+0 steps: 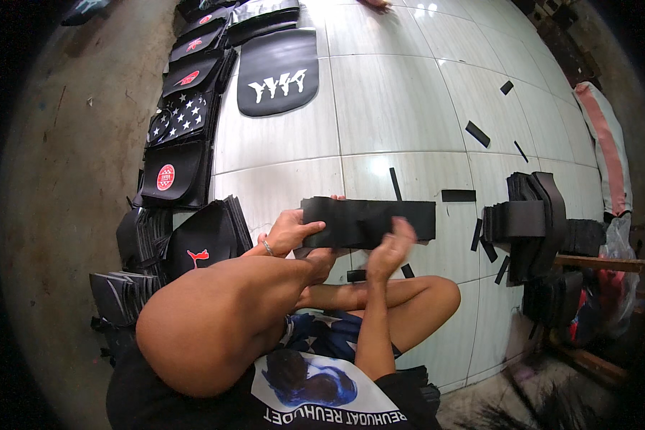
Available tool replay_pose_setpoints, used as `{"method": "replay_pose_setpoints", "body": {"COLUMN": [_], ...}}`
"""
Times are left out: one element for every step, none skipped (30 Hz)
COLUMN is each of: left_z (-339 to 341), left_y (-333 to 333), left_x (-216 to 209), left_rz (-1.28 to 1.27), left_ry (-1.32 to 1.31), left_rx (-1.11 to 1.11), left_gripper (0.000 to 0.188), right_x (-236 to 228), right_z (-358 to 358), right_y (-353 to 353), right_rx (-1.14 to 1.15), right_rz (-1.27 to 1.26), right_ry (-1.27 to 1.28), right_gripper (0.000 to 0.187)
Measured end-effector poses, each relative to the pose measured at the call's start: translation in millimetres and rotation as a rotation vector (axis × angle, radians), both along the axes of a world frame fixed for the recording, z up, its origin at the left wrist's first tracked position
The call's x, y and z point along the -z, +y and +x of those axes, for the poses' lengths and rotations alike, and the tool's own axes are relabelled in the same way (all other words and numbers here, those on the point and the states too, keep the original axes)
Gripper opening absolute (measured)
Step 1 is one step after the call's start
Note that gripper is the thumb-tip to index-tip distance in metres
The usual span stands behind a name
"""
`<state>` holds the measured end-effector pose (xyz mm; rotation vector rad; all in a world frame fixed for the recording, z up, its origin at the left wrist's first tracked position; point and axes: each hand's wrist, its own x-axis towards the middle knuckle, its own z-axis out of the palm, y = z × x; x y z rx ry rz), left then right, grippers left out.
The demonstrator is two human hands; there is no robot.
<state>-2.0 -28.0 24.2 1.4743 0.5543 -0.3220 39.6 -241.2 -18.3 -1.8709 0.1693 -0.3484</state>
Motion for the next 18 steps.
{"method": "replay_pose_setpoints", "body": {"left_z": [0, 0, 0, -2, -4, 3, 4, 5, 4, 5, 5, 5, 5, 3, 1, 1, 1, 4], "left_y": [-2, -2, -3, -3, -1, -6, -7, -10, -11, -10, -8, -8, -6, -5, -3, -4, -4, -8], "left_x": [-5, -10, -15, -14, -12, 3, 1, 0, -2, -3, -4, -4, -10, -15, -23, -27, -27, -27], "left_rz": [-0.028, -0.055, -0.079, -0.089, -0.098, -0.134, -0.137, -0.142, -0.144, -0.149, -0.144, -0.146, -0.142, -0.135, -0.135, -0.133, -0.126, -0.124], "left_ry": [0.014, 0.028, 0.037, 0.040, 0.044, 0.041, 0.024, 0.008, -0.005, 0.021, 0.026, 0.032, 0.035, 0.028, 0.017, 0.013, 0.013, 0.015], "left_rx": [-0.020, -0.042, -0.061, -0.051, -0.043, -0.017, -0.007, 0.002, 0.003, 0.025, 0.010, 0.002, -0.015, -0.035, -0.063, -0.080, -0.082, -0.069], "left_gripper": [0.022, 0.022, 0.022, 0.022, 0.022, 0.022, 0.022, 0.022, 0.022, 0.022, 0.022, 0.022, 0.022, 0.022, 0.022, 0.023, 0.022, 0.022], "right_x": [-7, -12, -25, -31, -32, -27, -33, -24, -23, -23, -22, -18, -16, -13, -9, -7, -5, -9], "right_z": [5, 3, -1, -7, -16, -21, -25, -28, -29, -30, -27, -23, -18, -12, -5, 5, 12, 11], "right_y": [-11, -9, -3, 6, 21, 28, 36, 38, 42, 41, 39, 33, 28, 21, 12, -4, -14, -18], "right_rx": [0.230, 0.168, 0.109, 0.053, -0.187, -0.330, -0.488, -0.481, -0.483, -0.438, -0.424, -0.403, -0.392, -0.279, -0.174, 0.057, 0.286, 0.239], "right_rz": [-0.316, -0.290, -0.262, -0.239, -0.249, -0.253, -0.221, -0.151, -0.077, -0.042, 0.012, 0.058, 0.110, 0.151, 0.186, 0.081, -0.024, -0.011], "right_ry": [-0.144, -0.164, -0.189, -0.212, -0.206, -0.138, -0.077, -0.030, 0.019, 0.078, 0.096, 0.115, 0.131, 0.150, 0.166, 0.041, -0.085, -0.088], "right_gripper": [0.030, 0.031, 0.032, 0.033, 0.037, 0.035, 0.033, 0.028, 0.023, 0.012, 0.013, 0.014, 0.016, 0.019, 0.022, 0.025, 0.028, 0.029]}}
